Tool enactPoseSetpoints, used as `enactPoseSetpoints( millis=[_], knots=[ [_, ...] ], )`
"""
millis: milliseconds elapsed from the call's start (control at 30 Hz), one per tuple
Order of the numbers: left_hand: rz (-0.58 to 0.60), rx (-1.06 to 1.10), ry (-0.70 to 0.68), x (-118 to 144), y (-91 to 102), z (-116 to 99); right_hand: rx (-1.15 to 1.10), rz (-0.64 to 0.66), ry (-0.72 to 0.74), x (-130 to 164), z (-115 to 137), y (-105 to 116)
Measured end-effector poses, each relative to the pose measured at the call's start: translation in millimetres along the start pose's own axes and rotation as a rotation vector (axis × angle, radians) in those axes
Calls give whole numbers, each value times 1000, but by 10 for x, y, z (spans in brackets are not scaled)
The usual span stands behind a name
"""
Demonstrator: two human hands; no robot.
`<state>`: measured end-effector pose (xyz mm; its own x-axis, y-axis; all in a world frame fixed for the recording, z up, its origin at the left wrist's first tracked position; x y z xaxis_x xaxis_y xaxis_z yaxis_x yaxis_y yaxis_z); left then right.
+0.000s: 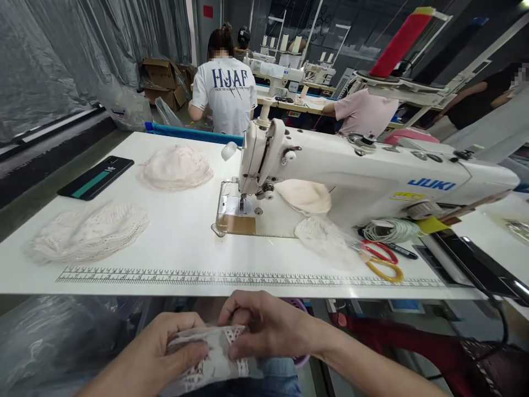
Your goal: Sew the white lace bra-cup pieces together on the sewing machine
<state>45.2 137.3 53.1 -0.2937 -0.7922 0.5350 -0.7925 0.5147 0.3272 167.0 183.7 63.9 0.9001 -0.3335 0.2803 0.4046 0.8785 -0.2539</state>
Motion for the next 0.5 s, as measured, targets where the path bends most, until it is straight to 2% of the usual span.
enactPoseSetpoints(
  millis=[33,133,367,500],
  knots=[
    [31,73,23,15,-17,-27,-45,-19,-28,32,-9,11],
    [10,166,11,-5,2,-52,-53,-94,-42,83,-34,48],
    [-35,131,75,-68,167,-4,162,-160,83,54,76,148],
    [-57,120,61,-104,297,-111,69,-181,90,45,189,219]
  ],
)
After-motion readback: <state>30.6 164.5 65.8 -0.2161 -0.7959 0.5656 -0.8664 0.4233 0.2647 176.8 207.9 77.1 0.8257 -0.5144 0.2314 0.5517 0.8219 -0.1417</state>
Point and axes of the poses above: each hand's wrist, its own x-axis away from the middle knuckle, its own y-axis out of the back of the hand, z = x × y, the point moved 7 cm from there along -x, towards the middle knuckle, and after that the axes turned 11 degrees about -x, right-handed, at the moved point
